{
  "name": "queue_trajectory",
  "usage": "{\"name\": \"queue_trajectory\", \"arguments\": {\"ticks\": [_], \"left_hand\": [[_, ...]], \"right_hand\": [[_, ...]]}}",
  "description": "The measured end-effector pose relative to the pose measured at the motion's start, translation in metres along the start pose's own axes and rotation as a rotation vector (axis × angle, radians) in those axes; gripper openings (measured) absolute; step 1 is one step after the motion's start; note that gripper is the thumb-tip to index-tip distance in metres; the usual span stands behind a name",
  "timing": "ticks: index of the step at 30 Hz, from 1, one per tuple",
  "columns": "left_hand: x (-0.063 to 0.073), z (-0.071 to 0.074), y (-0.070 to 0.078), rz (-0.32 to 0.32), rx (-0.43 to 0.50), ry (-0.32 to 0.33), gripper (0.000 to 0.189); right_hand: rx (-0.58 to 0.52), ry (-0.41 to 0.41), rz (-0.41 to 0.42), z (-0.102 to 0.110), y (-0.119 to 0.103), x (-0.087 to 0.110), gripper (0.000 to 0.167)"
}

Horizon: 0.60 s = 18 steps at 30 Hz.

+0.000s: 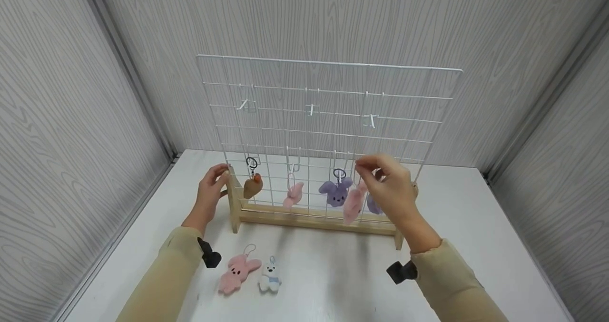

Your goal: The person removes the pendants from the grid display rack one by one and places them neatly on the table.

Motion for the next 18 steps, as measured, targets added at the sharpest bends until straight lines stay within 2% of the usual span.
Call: {"name": "queue_trajectory", "arguments": {"ticks": [10, 13, 18], "left_hand": [[-0.001, -0.001, 0.003, -0.007, -0.006, -0.005, 0.03], [-0.001, -0.001, 0.002, -0.005, -0.009, -0.006, 0.031], [0.0, -0.001, 0.001, 0.003, -0.001, -0.011, 0.032]], "right_hand": [[-0.01, -0.04, -0.013, -0.016, 0.002, 0.017, 0.017], [-0.036, -0.052, 0.015, -0.022, 0.001, 0.022, 0.019], [-0.047, -0.073, 0.057, -0.029, -0.021, 0.029, 0.021]]}}
Point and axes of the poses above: each hand's wrist, its own x-axis away from the middle knuckle, its own z-axis out of the back of the hand, y = z × x, the point moved 5 cm from there along -x, towards the middle knuckle, and after that the axes turned 15 degrees about -y, right-handed, at the moved point
